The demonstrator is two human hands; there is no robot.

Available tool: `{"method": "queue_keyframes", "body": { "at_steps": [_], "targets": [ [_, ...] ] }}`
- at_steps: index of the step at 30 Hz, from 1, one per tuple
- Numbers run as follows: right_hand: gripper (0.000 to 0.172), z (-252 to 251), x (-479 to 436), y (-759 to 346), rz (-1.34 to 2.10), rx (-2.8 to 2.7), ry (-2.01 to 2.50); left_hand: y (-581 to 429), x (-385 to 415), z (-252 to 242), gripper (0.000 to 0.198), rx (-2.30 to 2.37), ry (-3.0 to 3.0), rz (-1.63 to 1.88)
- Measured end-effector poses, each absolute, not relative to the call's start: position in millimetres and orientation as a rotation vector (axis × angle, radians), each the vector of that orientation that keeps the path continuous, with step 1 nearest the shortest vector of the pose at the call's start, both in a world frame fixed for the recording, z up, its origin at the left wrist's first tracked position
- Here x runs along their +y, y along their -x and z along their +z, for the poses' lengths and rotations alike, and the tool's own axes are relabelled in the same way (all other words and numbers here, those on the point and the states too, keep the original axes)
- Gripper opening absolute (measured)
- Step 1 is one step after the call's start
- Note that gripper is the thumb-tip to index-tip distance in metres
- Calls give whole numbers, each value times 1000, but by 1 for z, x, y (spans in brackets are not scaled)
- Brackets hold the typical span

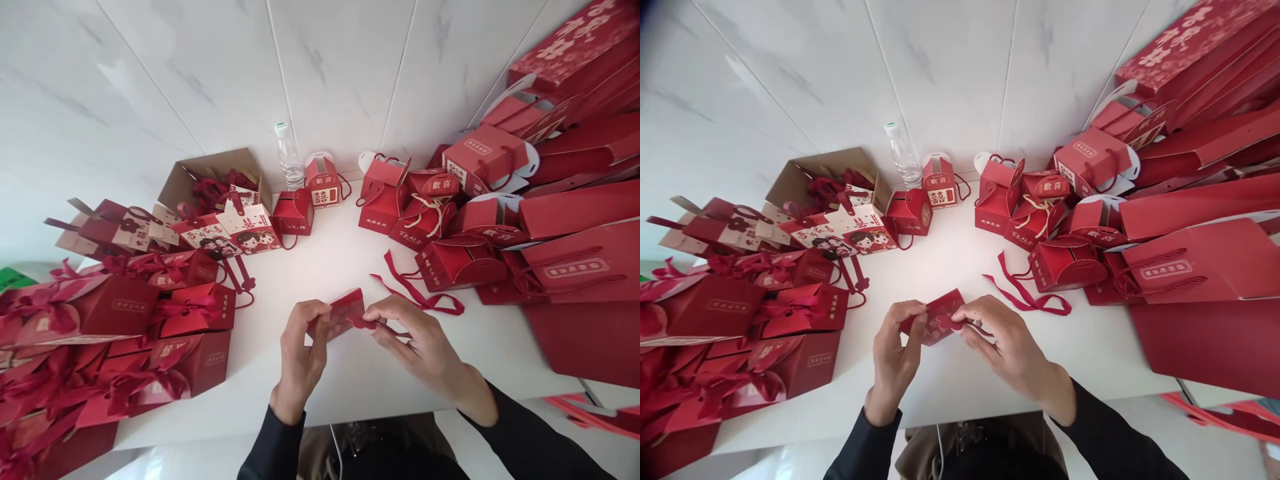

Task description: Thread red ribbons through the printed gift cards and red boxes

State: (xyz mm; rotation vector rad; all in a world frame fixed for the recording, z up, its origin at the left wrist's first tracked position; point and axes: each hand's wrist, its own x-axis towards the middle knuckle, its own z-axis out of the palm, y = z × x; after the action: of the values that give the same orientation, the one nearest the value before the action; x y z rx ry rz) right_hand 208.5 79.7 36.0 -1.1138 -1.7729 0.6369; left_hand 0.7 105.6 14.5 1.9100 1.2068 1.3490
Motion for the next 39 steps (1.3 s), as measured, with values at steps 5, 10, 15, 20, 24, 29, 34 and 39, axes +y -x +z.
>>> {"method": "queue_keyframes", "body": {
  "at_steps": [5, 10, 15, 20, 24, 29, 34, 39],
  "targets": [
    [12, 39, 80, -207, 557, -1946, 1124, -6, 102, 8, 12, 1311, -1666, 1308],
    [14, 41, 87, -202, 454, -2107, 1105, -6, 98, 10, 9, 1213, -1643, 1236],
    [13, 42, 91, -200, 350, -2191, 1100, -2, 96, 10, 11, 1112, -1656, 1186],
    [13, 41, 94, -196, 302, -2197, 1143, 0, 96, 7, 14, 1070, -1696, 1172],
    [14, 46, 93, -194, 267, -2212, 1176, 0, 94, 4, 14, 1058, -1693, 1178],
    [18, 58, 94, -192, 228, -2272, 1180, 0, 93, 3, 15, 1021, -1677, 1179],
    [18, 67, 97, -190, 233, -2348, 1188, 2, 92, 1, 18, 993, -1651, 1162],
    [15, 75, 100, -187, 101, -2399, 1265, 4, 91, 3, 20, 950, -1587, 1095]
  ]
}}
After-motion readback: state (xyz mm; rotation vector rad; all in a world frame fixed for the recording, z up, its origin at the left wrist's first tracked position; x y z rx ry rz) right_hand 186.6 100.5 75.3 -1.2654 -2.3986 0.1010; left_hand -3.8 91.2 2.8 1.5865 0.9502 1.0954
